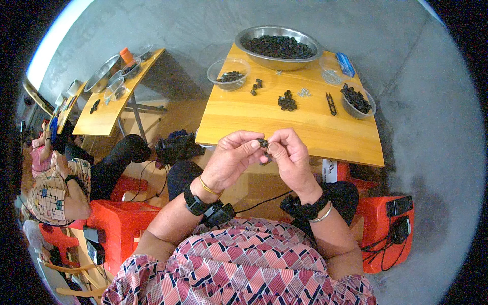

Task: Assembling small black plastic components by hand.

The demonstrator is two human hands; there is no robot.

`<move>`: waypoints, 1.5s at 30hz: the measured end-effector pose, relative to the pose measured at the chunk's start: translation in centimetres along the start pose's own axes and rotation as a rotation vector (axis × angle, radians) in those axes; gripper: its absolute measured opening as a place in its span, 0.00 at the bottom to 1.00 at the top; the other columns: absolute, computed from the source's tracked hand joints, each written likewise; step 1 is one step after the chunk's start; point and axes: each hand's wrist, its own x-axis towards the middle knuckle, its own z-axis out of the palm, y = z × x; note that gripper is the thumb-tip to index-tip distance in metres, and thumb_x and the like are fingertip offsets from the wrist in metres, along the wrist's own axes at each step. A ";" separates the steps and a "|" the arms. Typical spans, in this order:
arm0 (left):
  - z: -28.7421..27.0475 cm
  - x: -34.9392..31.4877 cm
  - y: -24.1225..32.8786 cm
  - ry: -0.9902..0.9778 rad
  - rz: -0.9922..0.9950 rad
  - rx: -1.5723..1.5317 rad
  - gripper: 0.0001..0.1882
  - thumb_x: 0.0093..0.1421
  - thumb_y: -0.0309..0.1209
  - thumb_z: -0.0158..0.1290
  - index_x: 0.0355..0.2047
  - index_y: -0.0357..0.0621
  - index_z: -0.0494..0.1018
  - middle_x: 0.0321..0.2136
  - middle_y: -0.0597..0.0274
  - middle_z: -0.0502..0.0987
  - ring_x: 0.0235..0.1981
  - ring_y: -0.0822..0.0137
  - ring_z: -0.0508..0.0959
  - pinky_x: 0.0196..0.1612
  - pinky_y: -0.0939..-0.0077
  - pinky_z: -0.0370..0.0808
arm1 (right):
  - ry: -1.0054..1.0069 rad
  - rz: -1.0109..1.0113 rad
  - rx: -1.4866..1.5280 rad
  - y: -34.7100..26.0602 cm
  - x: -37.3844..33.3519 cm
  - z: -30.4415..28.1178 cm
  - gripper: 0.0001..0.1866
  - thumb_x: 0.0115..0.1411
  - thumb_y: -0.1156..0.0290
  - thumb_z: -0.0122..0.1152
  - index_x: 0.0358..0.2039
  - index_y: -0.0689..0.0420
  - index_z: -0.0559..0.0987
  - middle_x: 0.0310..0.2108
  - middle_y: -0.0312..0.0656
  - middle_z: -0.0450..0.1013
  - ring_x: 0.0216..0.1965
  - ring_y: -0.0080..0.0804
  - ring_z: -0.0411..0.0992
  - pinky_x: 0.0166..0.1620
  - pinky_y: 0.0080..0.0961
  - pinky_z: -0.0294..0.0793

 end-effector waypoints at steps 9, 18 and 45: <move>0.4 0.0 0.1 0.028 -0.012 0.015 0.08 0.55 0.22 0.45 0.36 0.37 0.69 0.29 0.56 0.74 0.28 0.66 0.75 0.34 0.74 0.74 | 0.050 -0.005 -0.116 -1.0 -0.4 0.8 0.03 0.56 0.76 0.47 0.32 0.61 0.66 0.25 0.34 0.66 0.25 0.15 0.66 0.28 0.11 0.67; 0.1 -0.2 0.2 0.053 -0.050 -0.010 0.08 0.54 0.22 0.46 0.35 0.37 0.70 0.29 0.56 0.74 0.27 0.67 0.74 0.32 0.75 0.74 | 0.024 0.030 -0.031 -1.5 -0.2 0.8 0.04 0.56 0.77 0.47 0.32 0.62 0.66 0.25 0.34 0.67 0.24 0.16 0.66 0.29 0.13 0.67; 0.7 0.1 0.4 -0.057 -0.060 -0.046 0.13 0.55 0.25 0.46 0.42 0.38 0.65 0.31 0.60 0.72 0.28 0.70 0.74 0.32 0.79 0.74 | -0.121 -0.223 -0.487 -1.8 0.2 0.4 0.14 0.57 0.70 0.43 0.43 0.61 0.65 0.33 0.42 0.62 0.34 0.29 0.63 0.39 0.22 0.63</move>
